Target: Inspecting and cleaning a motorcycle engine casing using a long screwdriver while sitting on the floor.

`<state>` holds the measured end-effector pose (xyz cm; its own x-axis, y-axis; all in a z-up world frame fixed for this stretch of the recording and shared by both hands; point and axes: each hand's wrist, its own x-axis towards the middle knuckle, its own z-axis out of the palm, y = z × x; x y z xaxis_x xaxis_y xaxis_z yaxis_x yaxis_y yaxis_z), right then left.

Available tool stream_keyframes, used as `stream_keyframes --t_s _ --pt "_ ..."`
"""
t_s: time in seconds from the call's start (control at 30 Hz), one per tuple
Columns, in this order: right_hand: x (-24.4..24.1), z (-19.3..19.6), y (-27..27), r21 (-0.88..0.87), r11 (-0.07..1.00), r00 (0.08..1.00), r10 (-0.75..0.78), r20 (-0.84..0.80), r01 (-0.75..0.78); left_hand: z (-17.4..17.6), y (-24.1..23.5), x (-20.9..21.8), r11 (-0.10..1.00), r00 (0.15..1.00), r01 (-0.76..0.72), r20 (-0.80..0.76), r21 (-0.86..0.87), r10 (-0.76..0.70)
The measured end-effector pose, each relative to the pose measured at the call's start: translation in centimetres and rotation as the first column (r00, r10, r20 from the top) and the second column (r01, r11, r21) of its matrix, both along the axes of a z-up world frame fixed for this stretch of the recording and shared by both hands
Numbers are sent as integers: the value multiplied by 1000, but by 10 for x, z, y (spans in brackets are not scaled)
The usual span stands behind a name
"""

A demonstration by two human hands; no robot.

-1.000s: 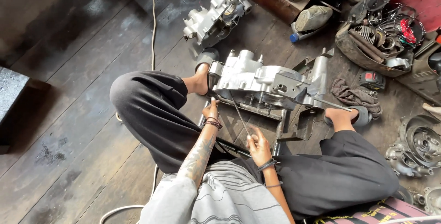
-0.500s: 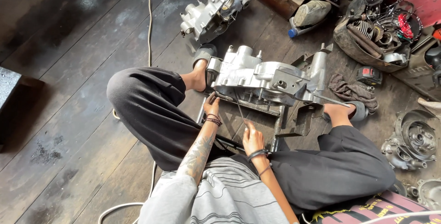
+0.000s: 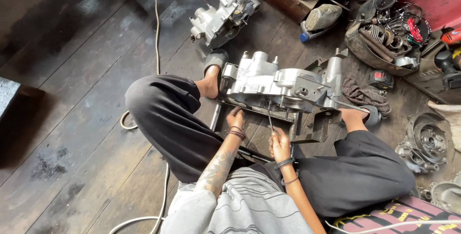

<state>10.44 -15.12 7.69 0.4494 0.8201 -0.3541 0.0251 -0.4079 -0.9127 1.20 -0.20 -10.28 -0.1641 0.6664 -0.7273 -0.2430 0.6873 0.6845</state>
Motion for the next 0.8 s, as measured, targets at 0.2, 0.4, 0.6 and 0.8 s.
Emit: stream_keyframes --t_s 0.2,0.4,0.6,0.8 --pt "-33 -6 21 -16 989 968 -146 -204 146 76 -20 17 969 976 214 21 122 -218" --pt "-52 -18 38 -166 930 729 -361 -581 328 61 0 23 812 885 444 -326 378 -332" --pt "-70 -4 54 -272 889 471 -431 -770 369 40 27 28 683 767 615 -499 394 -403" --pt "-55 -71 38 -231 915 364 -350 -863 330 61 42 21 621 608 758 -558 198 -565"
